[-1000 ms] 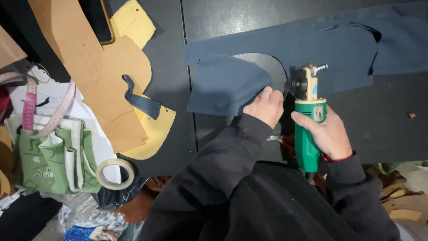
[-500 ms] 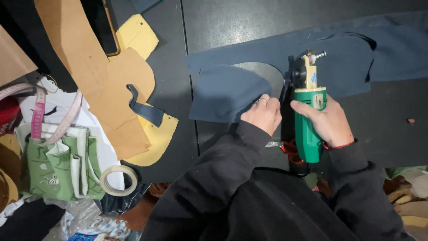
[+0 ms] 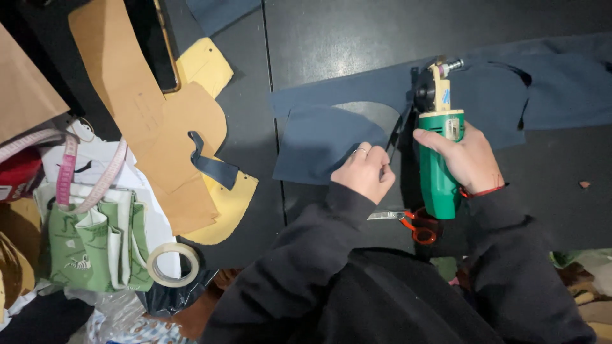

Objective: The person places a yellow paper pattern on a dark fabric sheet and uses a green electric rotary cutter to cut along the pattern's edges. They then use red-handled scissors to trim the cut fabric pieces and refine the shape.

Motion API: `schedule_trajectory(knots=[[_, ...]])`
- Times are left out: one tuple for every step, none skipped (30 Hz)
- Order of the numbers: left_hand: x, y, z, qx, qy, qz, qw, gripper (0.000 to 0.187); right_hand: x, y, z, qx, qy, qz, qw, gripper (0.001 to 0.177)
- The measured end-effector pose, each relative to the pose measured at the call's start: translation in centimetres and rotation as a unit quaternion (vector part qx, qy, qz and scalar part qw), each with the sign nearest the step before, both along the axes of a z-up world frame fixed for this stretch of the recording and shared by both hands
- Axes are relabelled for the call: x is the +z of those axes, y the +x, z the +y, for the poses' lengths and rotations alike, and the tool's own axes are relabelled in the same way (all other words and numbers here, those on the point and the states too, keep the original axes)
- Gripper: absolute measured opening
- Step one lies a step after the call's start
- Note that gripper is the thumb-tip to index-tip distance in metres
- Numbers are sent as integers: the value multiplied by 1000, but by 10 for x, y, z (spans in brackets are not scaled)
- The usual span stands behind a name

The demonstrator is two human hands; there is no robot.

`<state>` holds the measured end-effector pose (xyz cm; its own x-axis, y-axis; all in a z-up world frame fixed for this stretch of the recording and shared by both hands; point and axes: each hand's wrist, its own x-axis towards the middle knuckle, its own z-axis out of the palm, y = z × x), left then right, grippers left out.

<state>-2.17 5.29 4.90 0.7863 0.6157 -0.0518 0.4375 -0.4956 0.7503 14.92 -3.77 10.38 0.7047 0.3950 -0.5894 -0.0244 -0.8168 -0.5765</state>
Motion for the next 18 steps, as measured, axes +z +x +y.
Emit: schedule_trajectory(knots=[[3, -1, 2, 5, -4, -6, 1000, 15, 2, 1, 2, -2, -1, 1, 1000, 44], [5, -2, 8, 6, 0, -8, 1000, 15, 2, 2, 5, -2, 3, -1, 1000, 44], [8, -4, 13, 15, -15, -16, 1000, 15, 2, 3, 7, -18, 18, 16, 1000, 43], [10, -3, 18, 24, -28, -28, 999, 15, 4, 6, 9, -33, 35, 30, 998, 41], [-2, -3, 27, 25, -24, -33, 999, 15, 2, 6, 6, -32, 39, 25, 998, 41], [-14, -1, 37, 50, -122, -16, 991, 14, 1, 7, 1, -10, 46, 7, 999, 42], [-25, 1, 46, 73, -220, 1, 973, 15, -1, 9, -3, 11, 53, -11, 998, 42], [-43, 8, 61, 71, -216, -5, 974, 15, 4, 7, -13, 12, 58, -17, 998, 42], [-60, 15, 77, 90, -340, -152, 924, 15, 8, 5, -23, 54, 87, 35, 994, 45], [-78, 23, 91, 104, -454, -293, 835, 17, 12, 4, -34, 98, 114, 87, 985, 51], [-68, 35, 102, 101, -451, -298, 835, 17, 10, 3, -54, 100, 116, 81, 985, 51], [-59, 48, 109, 171, -495, -267, 809, 15, 8, 1, -78, 62, 122, 148, 979, 50], [-51, 61, 116, 238, -536, -231, 776, 14, 5, 0, -101, 24, 128, 214, 968, 50], [-43, 76, 111, 233, -539, -233, 775, 14, 5, 4, -116, 21, 128, 209, 969, 50], [-35, 92, 106, 225, -476, -229, 818, 15, 5, 9, -130, -22, 116, 220, 968, 46], [-28, 104, 100, 219, -410, -223, 857, 16, 4, 12, -146, -63, 103, 235, 964, 42], [-23, 121, 84, 218, -413, -222, 856, 16, 5, 25, -156, -66, 102, 234, 965, 42], [-19, 137, 70, 141, -224, -194, 945, 24, 5, 36, -165, -69, 78, 201, 974, 39]])
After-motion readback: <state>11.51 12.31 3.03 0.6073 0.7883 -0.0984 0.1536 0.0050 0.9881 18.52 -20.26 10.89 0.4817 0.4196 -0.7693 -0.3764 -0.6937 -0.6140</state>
